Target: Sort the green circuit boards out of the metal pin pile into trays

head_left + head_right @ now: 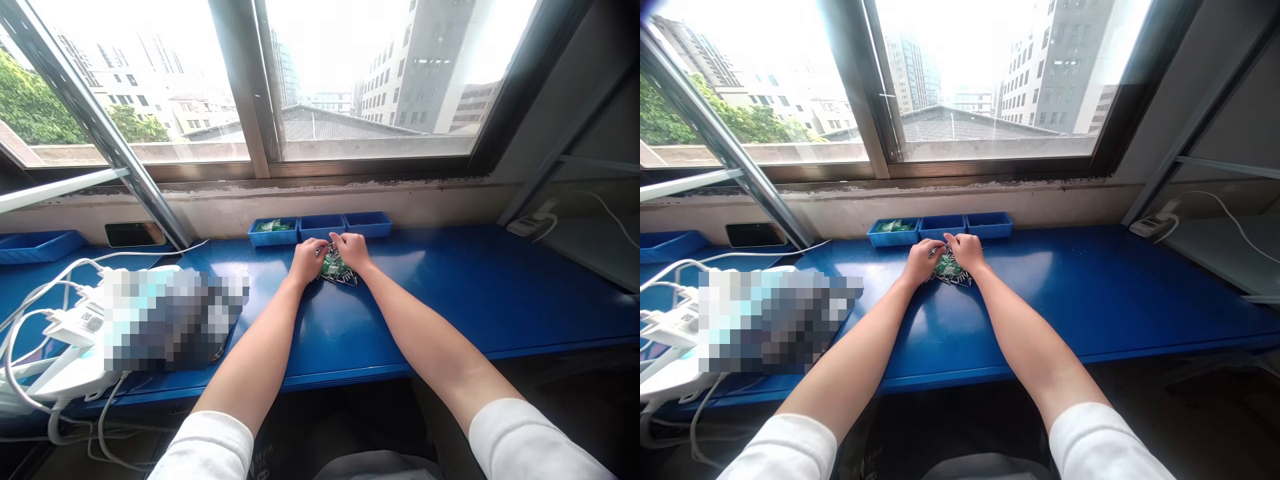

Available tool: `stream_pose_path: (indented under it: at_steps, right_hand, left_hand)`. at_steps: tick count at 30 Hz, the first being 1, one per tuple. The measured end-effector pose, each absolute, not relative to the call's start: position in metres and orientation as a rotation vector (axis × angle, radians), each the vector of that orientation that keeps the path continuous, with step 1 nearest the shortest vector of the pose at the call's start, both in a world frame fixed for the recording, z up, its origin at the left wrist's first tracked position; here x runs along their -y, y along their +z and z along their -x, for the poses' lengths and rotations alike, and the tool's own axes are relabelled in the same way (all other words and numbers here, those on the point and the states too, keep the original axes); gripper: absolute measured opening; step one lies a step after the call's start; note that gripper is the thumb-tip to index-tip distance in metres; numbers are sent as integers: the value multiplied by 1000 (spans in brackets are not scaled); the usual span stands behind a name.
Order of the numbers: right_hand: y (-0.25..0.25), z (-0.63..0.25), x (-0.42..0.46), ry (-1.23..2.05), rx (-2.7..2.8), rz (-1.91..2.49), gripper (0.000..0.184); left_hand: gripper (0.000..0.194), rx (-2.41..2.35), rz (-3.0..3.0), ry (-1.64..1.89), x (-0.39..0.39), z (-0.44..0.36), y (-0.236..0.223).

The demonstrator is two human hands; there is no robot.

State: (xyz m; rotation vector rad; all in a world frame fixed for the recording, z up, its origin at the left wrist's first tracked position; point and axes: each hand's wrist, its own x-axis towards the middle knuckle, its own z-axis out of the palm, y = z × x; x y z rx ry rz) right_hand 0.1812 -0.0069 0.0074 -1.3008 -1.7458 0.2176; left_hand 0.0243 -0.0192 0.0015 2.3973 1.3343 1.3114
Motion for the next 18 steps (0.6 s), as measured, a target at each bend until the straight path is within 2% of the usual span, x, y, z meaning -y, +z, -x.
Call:
stream_pose_path:
  at_steps: [5,11,18]
  right_hand:
    - [8,-182,8,282,1761,1299,62]
    - [10,-180,16,443,1680,1149,52]
    - [13,-181,22,475,1739,1059,56]
  left_hand:
    - [19,-1391,-2388,1316,19,-24,4]
    - [26,-1570,-2333,1170,21,-23,5]
    - [28,-1536,-2299,1269,17,-21,1]
